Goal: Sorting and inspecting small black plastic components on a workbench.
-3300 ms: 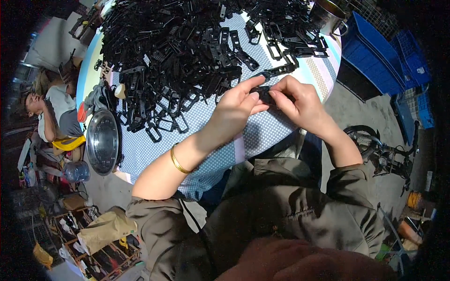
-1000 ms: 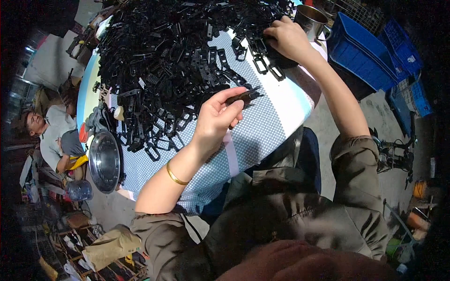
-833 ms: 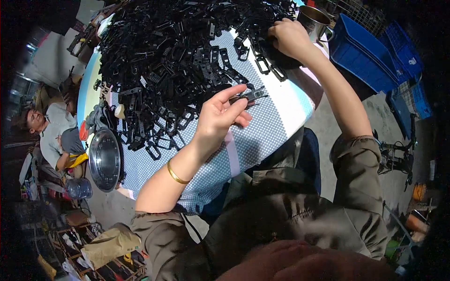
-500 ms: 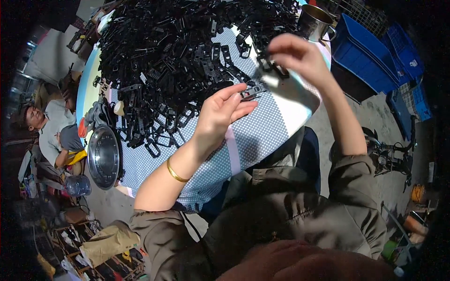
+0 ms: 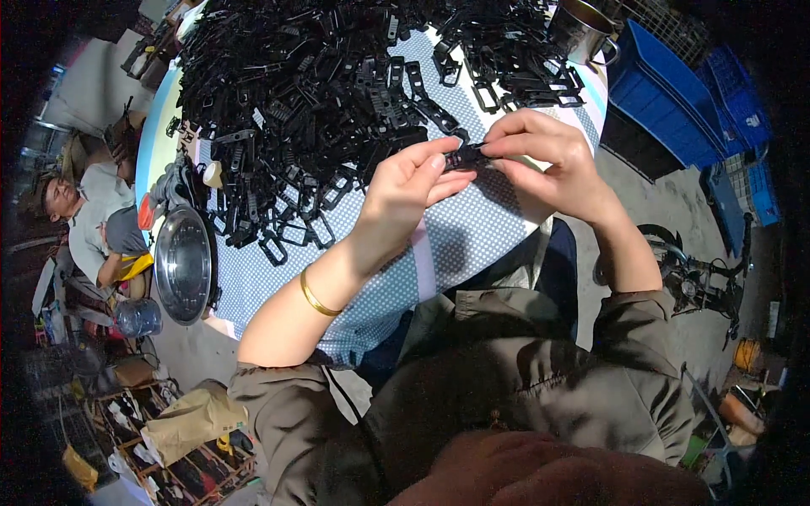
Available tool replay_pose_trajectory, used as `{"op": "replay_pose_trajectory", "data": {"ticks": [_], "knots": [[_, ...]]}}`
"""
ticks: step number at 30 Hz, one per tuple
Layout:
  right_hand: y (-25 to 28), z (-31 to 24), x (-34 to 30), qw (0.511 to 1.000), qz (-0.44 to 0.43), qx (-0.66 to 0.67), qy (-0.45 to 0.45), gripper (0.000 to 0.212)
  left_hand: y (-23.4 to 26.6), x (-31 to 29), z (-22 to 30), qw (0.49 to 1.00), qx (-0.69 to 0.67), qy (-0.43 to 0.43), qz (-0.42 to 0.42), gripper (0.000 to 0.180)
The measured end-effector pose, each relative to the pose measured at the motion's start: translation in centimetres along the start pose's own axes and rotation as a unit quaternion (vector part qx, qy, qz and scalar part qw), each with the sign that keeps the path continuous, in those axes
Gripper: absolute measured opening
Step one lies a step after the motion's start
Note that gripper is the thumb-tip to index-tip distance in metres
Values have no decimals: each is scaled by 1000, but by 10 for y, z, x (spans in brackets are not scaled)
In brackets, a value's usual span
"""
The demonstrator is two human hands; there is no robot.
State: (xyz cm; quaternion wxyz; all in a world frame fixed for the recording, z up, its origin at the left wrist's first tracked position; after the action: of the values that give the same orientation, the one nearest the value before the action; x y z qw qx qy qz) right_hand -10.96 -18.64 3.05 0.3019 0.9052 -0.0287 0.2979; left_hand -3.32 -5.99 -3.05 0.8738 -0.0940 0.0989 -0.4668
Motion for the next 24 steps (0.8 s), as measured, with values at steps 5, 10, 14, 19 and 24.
{"op": "replay_pose_trajectory", "data": {"ticks": [5,10,14,19,24], "knots": [[-9,-1,-1,1000,-20,8,-1,23,1,0,-5,1000,-8,16,-13,40],[-15,-10,-3,996,-33,-65,54,28,0,0,-3,1000,-21,17,-11,40],[-16,-12,-5,996,-46,-69,44,28,2,-2,-7,999,-20,26,-4,35],[-21,-18,-4,991,-40,-110,71,29,5,-1,-8,999,-41,30,3,36],[-21,-14,-9,983,-19,-152,96,32,6,1,-8,998,-53,32,-11,36]]}}
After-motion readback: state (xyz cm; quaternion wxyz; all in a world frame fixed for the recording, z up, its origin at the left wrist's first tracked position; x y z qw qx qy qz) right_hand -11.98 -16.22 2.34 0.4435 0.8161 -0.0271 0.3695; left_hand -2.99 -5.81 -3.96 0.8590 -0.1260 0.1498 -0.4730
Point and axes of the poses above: each hand's wrist, its own x-axis towards the middle knuckle, its own y-axis out of the back of the hand, z = x × y, the point moved 6 cm from there along x, towards the middle knuckle, and after that the axes turned 8 degrees about x, right-handed, at the moved point
